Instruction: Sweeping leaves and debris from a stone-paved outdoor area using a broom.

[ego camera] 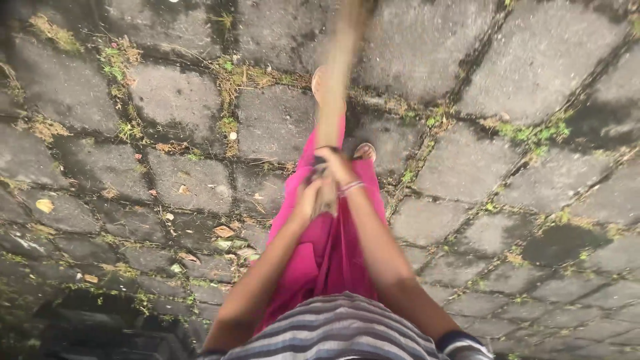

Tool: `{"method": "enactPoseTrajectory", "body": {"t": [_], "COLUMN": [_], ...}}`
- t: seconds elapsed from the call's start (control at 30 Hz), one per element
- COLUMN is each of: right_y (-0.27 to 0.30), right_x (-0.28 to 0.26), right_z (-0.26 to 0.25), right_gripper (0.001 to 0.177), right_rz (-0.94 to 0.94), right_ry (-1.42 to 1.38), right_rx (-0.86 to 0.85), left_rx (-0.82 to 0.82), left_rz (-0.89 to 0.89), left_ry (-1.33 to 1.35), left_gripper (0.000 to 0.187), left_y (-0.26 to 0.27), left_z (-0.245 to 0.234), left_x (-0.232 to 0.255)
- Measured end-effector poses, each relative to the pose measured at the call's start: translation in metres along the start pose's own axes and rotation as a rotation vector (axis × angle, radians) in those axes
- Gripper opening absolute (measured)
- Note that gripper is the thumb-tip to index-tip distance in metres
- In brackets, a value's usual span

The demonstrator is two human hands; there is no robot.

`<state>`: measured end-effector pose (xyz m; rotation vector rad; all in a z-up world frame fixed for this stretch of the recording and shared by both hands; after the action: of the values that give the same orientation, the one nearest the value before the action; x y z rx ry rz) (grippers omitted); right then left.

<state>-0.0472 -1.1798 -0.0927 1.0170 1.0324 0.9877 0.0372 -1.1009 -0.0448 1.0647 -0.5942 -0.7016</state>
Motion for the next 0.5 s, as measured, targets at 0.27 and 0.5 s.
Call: {"method": "enactPoseTrajectory", "body": {"t": [0.27,0.5], "right_y": [0.046,0.046], "right_x": [-0.085,-0.107], "right_z": [0.035,-0.224], "right_gripper": [0.032,0.029], "right_rz": [-0.208,-0.257], "right_ry": [0.516,-0.037], "right_rx": [-0.326,0.256], "left_rx": [0.205,-0.3], "left_rz": [0.617,0.012], "left_ry": [-0.11,-0.512], "left_gripper": [0.045,0.036], "left_y": [0.05,-0.051], "left_z": [0.072,0.242], "left_x": [0.044,0.004]}}
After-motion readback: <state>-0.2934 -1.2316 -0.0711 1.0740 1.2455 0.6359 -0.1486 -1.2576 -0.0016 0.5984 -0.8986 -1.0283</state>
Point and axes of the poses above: each hand's wrist, its own y-axis away from the middle knuckle, its own z-axis out of the palm, x = y × z, the point moved 8 cm from there along -y, towards the middle knuckle, and after that the axes turned 7 degrees about y, right-handed, at the moved point
